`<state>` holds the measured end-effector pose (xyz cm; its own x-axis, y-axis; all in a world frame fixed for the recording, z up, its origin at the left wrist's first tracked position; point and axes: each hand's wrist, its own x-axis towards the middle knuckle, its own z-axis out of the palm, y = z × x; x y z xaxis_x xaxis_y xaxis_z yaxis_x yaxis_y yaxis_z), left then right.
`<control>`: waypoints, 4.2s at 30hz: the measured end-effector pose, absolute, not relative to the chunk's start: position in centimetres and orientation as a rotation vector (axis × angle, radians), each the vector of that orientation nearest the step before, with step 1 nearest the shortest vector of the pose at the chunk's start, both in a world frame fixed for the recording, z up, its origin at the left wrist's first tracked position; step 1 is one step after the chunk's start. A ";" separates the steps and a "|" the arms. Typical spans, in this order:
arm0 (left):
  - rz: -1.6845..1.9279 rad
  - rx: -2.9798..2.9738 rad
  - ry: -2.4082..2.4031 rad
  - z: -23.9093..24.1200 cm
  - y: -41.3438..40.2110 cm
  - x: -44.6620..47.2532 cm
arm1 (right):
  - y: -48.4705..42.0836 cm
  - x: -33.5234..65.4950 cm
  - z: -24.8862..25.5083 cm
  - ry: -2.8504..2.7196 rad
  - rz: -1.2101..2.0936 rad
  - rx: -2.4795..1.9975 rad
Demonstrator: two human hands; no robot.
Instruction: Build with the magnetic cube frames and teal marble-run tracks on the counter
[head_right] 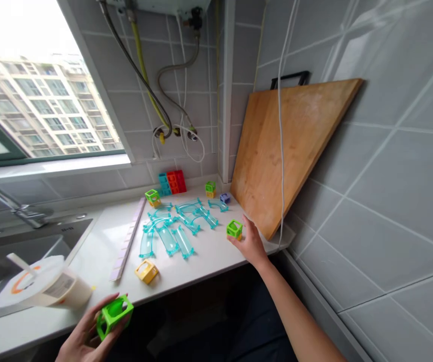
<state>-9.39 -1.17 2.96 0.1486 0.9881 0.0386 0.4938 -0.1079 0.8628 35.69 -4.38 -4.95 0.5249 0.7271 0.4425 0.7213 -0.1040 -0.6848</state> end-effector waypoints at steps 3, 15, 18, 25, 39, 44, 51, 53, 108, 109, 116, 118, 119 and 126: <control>0.700 1.982 1.532 5.0 0.8 -8.0 | -5.5 35.9 -7.8 -1.160 0.052 -1.798; 0.433 2.465 1.480 4.5 7.7 -2.6 | -5.3 35.2 -9.2 -1.340 -0.178 -1.905; 0.482 2.440 1.470 3.2 8.7 -3.0 | -5.3 35.3 -9.3 -1.368 -0.225 -1.881; 0.424 2.332 1.416 3.7 10.1 -3.4 | -5.4 35.0 -9.2 -1.372 -0.256 -1.851; 0.799 2.273 1.204 8.6 11.6 -1.7 | -6.5 32.9 -7.4 -0.943 -0.282 -1.458; 0.841 2.394 1.043 12.2 15.9 5.0 | -4.1 27.0 -4.2 -1.353 -0.128 -1.208; 0.513 2.676 1.278 11.5 28.5 15.1 | 3.1 23.0 -3.0 -1.511 0.257 -1.158; 0.400 2.755 1.365 11.3 31.3 16.6 | 3.6 23.3 -3.6 -1.442 0.335 -1.251; 0.867 1.265 1.113 7.2 -2.3 4.4 | -3.5 24.7 4.7 -0.782 1.154 -0.833; 0.867 1.248 1.123 6.7 -3.0 4.4 | -3.8 24.0 4.6 -0.771 1.140 -0.860; 0.928 1.117 1.185 6.0 -3.6 4.3 | -4.8 21.6 3.2 -0.740 1.103 -0.905; 0.934 1.131 1.180 5.9 -3.6 4.6 | -4.9 21.7 3.0 -0.660 1.150 -0.842; 0.926 1.146 1.173 5.9 -3.6 4.8 | -5.0 21.8 3.0 -0.618 1.180 -0.800; 0.810 1.148 1.195 5.2 -3.0 5.6 | -4.4 22.8 3.1 -0.241 1.293 -0.520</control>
<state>5.57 -2.99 5.15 0.2221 0.9349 -0.2769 0.0895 0.2633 0.9606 22.79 -4.41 3.09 0.2696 0.9560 -0.1157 -0.8504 0.1800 -0.4943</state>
